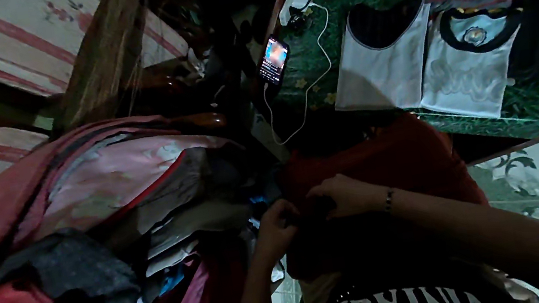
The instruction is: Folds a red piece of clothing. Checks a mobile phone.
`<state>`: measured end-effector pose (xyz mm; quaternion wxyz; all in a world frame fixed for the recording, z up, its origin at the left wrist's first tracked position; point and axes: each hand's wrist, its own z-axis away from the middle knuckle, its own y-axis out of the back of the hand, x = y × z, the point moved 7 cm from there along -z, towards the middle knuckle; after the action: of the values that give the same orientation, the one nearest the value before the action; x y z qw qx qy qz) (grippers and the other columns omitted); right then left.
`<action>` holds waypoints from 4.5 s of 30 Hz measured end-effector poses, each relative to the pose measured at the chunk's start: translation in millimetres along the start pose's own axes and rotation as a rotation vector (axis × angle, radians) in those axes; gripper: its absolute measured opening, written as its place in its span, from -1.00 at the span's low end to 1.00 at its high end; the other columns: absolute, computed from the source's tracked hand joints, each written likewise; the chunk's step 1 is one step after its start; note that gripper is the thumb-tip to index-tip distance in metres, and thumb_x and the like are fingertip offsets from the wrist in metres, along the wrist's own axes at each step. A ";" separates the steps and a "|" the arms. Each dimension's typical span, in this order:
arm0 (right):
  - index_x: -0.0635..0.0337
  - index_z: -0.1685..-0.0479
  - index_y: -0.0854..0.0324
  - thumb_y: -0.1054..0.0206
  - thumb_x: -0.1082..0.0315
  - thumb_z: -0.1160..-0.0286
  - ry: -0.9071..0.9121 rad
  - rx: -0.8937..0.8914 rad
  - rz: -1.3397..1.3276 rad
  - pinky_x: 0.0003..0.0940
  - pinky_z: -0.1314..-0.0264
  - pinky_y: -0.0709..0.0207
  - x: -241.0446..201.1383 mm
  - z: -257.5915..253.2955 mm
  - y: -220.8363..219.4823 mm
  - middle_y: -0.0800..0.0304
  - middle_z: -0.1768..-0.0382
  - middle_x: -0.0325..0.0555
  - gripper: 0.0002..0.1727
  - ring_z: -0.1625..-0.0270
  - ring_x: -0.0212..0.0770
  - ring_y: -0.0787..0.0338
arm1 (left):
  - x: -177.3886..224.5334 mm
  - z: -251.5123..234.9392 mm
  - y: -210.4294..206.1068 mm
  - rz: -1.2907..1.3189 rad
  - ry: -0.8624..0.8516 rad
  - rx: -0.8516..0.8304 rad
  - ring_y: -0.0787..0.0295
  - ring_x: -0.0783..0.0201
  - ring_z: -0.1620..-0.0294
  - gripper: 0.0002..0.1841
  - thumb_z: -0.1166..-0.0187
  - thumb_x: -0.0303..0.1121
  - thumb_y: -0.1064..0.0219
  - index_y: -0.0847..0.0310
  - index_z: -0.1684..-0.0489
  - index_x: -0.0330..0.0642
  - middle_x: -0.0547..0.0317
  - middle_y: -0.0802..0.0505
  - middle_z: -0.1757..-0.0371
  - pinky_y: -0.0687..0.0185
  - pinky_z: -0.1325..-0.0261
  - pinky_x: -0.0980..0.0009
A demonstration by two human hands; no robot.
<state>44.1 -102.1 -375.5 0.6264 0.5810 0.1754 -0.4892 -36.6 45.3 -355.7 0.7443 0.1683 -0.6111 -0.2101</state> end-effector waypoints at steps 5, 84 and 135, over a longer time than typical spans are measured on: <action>0.22 -0.23 -0.71 -0.50 0.35 -0.42 0.002 -0.079 0.084 0.35 -0.47 -0.29 12.6 11.5 -6.7 -0.76 -0.20 0.15 -0.62 -0.37 0.19 -0.64 | -0.5 26.4 -4.5 0.036 -0.089 0.030 -0.75 0.31 -0.07 -0.87 -0.37 -0.53 -0.42 -0.72 0.19 -0.31 0.07 -0.82 0.04 -0.69 -0.23 0.30; -0.10 0.20 -0.82 -0.13 0.05 -0.57 -0.123 0.842 0.305 0.29 -0.57 -0.33 146.5 91.8 95.9 -0.89 0.00 -0.31 -0.67 -0.37 -0.08 -0.73 | -21.5 -400.4 106.2 -0.315 0.012 0.405 -0.45 -0.19 -0.58 -0.10 -0.45 -0.23 -0.51 -0.09 -0.80 -0.32 -0.42 -0.47 -0.59 -0.40 -0.59 -0.08; -0.13 0.23 -0.80 -0.13 0.06 -0.57 -0.127 0.870 0.317 0.20 -0.57 -0.36 145.1 89.3 97.5 -0.89 0.05 -0.35 -0.69 -0.36 -0.13 -0.74 | 26.7 -462.9 102.2 -1.131 -0.189 0.114 0.18 -0.42 -0.85 -0.39 -0.57 -0.09 -0.32 -0.42 -0.70 0.37 -0.16 -0.16 -0.85 0.37 -0.61 -0.63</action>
<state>159.3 -256.8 -412.1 0.4010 0.7781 -0.1758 -0.4503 432.6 115.9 -372.3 0.4481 0.4892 -0.5002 -0.5564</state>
